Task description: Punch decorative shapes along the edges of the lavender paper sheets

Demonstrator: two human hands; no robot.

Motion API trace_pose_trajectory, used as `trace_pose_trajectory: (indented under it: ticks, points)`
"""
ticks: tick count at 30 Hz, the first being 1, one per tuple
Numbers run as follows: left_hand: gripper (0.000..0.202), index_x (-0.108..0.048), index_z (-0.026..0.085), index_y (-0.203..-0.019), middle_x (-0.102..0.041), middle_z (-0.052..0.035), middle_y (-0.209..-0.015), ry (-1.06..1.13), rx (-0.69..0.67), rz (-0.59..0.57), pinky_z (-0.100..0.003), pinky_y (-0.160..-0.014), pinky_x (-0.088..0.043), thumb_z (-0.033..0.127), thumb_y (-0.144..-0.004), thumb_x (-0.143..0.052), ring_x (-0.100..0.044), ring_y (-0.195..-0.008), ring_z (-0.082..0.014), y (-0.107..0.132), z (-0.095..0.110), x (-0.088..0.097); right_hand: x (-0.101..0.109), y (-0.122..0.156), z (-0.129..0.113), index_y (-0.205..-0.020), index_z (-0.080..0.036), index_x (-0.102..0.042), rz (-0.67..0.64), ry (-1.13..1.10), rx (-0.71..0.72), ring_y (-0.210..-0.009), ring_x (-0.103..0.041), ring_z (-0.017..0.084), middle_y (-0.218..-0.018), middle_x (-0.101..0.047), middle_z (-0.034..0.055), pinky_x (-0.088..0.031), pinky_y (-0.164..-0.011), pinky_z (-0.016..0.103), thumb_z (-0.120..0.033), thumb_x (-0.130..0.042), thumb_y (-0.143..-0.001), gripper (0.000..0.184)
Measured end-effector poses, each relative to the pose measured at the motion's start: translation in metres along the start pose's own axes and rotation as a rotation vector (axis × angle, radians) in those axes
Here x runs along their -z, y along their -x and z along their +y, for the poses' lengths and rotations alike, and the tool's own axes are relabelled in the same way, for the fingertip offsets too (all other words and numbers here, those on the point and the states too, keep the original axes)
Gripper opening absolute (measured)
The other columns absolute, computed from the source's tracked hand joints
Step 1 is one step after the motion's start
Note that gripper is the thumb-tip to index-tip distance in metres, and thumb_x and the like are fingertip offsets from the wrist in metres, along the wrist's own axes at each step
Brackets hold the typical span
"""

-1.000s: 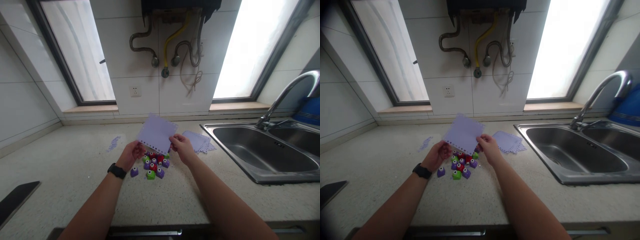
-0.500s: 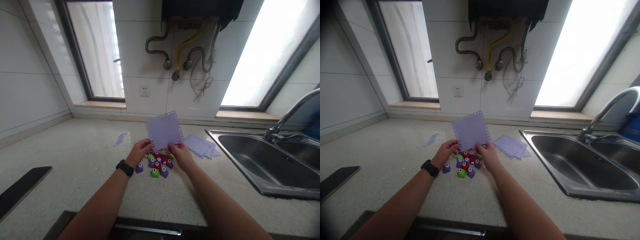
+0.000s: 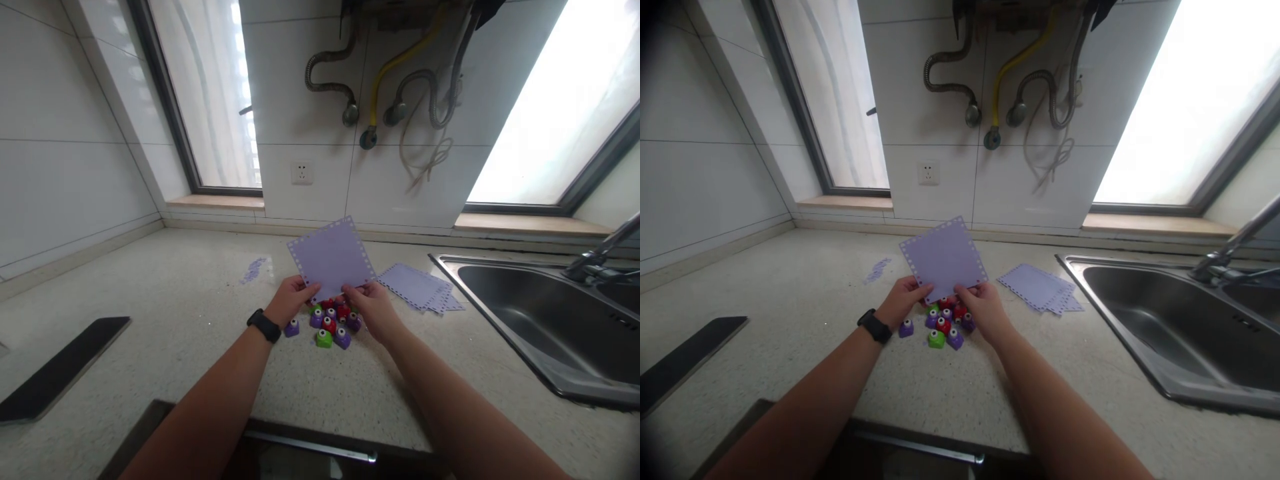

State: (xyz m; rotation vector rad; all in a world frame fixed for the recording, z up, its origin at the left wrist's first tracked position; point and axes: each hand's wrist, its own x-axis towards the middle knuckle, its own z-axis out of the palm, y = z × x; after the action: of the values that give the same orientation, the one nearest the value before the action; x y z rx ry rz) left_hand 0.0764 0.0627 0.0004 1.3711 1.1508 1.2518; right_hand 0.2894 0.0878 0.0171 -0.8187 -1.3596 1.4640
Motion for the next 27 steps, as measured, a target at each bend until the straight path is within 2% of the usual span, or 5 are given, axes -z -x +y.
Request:
trace_pose_trajectory:
  ticks: [4,8,14,20,27]
  points:
    - [0.037,-0.065,0.018,-0.131,-0.068,-0.0107,-0.131,0.019,-0.011,-0.005,-0.049,-0.089,-0.061,0.036,-0.099,-0.069,-0.07,-0.108,-0.0278,0.003,0.002,0.0,-0.001,0.0,-0.002,-0.087,-0.02,-0.071,0.026,0.0,0.016,-0.061,-0.071,0.02,-0.071,-0.078,0.0051,-0.054,-0.057,0.03,-0.043,-0.085,-0.075,0.03]
    - [0.035,-0.077,0.013,-0.094,-0.077,-0.007,-0.085,0.067,-0.053,0.002,-0.042,-0.078,-0.06,0.046,-0.085,-0.082,-0.073,-0.081,-0.0271,0.007,0.008,-0.004,-0.001,0.003,-0.006,-0.09,-0.021,-0.069,0.013,0.001,0.041,-0.065,-0.072,0.021,-0.07,-0.076,0.0027,-0.055,-0.057,0.031,-0.044,-0.085,-0.073,0.033]
    - [0.039,-0.077,0.022,-0.113,-0.083,-0.006,-0.106,0.124,-0.156,0.087,-0.045,-0.108,-0.05,0.039,-0.079,-0.086,-0.069,-0.12,-0.0303,0.016,0.023,-0.012,-0.003,0.007,-0.01,-0.092,-0.02,-0.071,-0.052,0.011,0.069,-0.067,-0.071,0.019,-0.071,-0.073,0.0004,-0.056,-0.061,0.031,-0.041,-0.084,-0.075,0.03]
    - [0.039,-0.078,0.023,-0.113,-0.084,-0.0065,-0.1,0.102,-0.174,0.147,-0.048,-0.107,-0.05,0.038,-0.078,-0.086,-0.071,-0.117,-0.0323,0.016,0.027,-0.013,0.0,0.006,-0.014,-0.094,-0.021,-0.071,-0.047,0.109,0.155,-0.069,-0.07,0.019,-0.081,-0.075,0.0029,-0.058,-0.065,0.034,-0.043,-0.08,-0.079,0.029]
    - [0.038,-0.079,0.021,-0.107,-0.083,-0.0064,-0.092,0.04,-0.169,0.196,-0.049,-0.098,-0.056,0.041,-0.075,-0.088,-0.075,-0.104,-0.0333,0.016,0.025,-0.009,0.009,0.005,-0.024,-0.085,-0.02,-0.066,-0.022,0.181,0.275,-0.06,-0.063,0.014,-0.074,-0.069,0.0004,-0.053,-0.059,0.03,-0.045,-0.076,-0.083,0.026]
